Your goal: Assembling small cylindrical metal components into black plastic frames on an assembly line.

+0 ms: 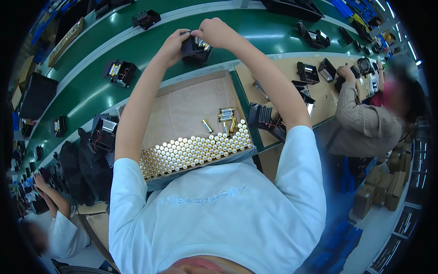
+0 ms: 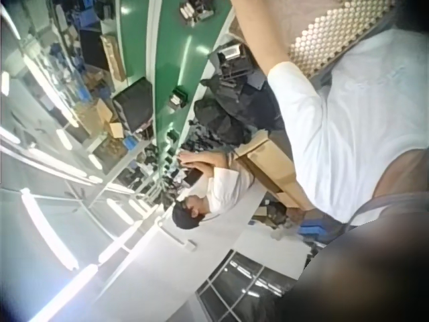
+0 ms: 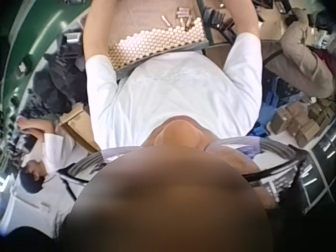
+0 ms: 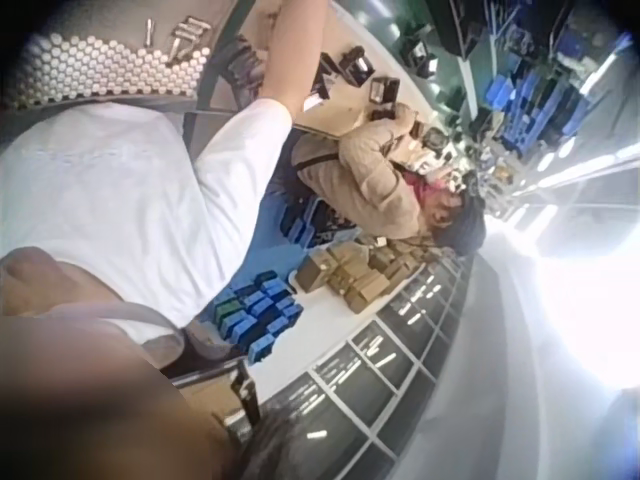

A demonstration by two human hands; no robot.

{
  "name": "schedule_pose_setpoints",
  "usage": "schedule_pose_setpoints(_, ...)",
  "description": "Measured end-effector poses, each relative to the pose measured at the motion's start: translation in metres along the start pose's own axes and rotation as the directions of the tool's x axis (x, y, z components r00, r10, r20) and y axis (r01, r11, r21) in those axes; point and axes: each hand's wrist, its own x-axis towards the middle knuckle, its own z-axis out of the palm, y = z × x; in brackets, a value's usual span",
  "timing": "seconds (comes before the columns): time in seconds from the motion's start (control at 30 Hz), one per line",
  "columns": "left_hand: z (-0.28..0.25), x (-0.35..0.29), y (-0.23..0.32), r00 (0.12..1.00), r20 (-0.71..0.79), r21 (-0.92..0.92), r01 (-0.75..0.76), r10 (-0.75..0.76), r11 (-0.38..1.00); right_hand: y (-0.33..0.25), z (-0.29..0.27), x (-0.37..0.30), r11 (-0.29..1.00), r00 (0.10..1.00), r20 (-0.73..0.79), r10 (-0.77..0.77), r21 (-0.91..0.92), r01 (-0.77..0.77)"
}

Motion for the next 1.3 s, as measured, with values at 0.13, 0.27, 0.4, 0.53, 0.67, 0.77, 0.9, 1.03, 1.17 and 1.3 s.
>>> schedule_pose_setpoints(0.13,0.006,-0.001,-0.006,0.998,-0.004,-0.254,0.058,-0.061,0.965,-0.011,-0.004,0.012,0.993,0.981,0.157,0.113,0.025,-0.118)
schedule_pose_setpoints(0.27,0.011,0.001,-0.007,0.994,-0.029,-0.39,0.088,-0.108,0.917,-0.019,-0.011,0.007,0.974,0.953,0.241,0.182,0.089,-0.209)
schedule_pose_setpoints(0.4,0.009,0.0,-0.014,0.981,-0.157,-0.332,0.06,-0.118,0.941,-0.02,-0.007,-0.007,0.978,0.963,0.213,0.167,0.088,-0.189)
schedule_pose_setpoints(0.53,0.012,-0.001,-0.023,0.978,-0.183,-0.305,0.041,-0.1,0.952,-0.003,0.026,-0.03,0.981,0.975,-0.155,-0.156,-0.143,0.134)
schedule_pose_setpoints(0.67,0.009,0.004,-0.021,0.976,-0.212,-0.265,0.001,-0.059,0.964,-0.007,0.019,-0.031,0.999,0.996,-0.08,-0.049,-0.017,0.048)
schedule_pose_setpoints(0.77,0.011,0.001,-0.015,0.98,-0.196,-0.23,-0.004,-0.042,0.973,-0.006,0.011,-0.023,1.0,0.997,-0.082,-0.008,0.016,0.009)
schedule_pose_setpoints(0.9,0.014,-0.012,-0.003,0.992,-0.121,-0.141,0.011,-0.029,0.99,0.006,0.003,0.001,1.0,0.983,-0.181,0.021,0.004,-0.02)
schedule_pose_setpoints(1.03,0.008,-0.012,-0.01,0.999,-0.045,-0.042,-0.01,0.008,0.999,0.013,0.019,0.024,0.982,0.98,-0.1,-0.172,-0.1,0.162)
schedule_pose_setpoints(1.17,0.004,-0.015,-0.005,0.995,-0.101,-0.037,0.024,-0.028,0.999,-0.001,0.002,0.025,0.985,0.983,0.07,0.168,0.036,-0.171)
schedule_pose_setpoints(1.3,0.005,-0.013,-0.003,0.989,-0.13,-0.055,0.06,-0.067,0.997,0.006,0.013,0.02,0.905,0.922,0.235,0.308,0.227,-0.36)
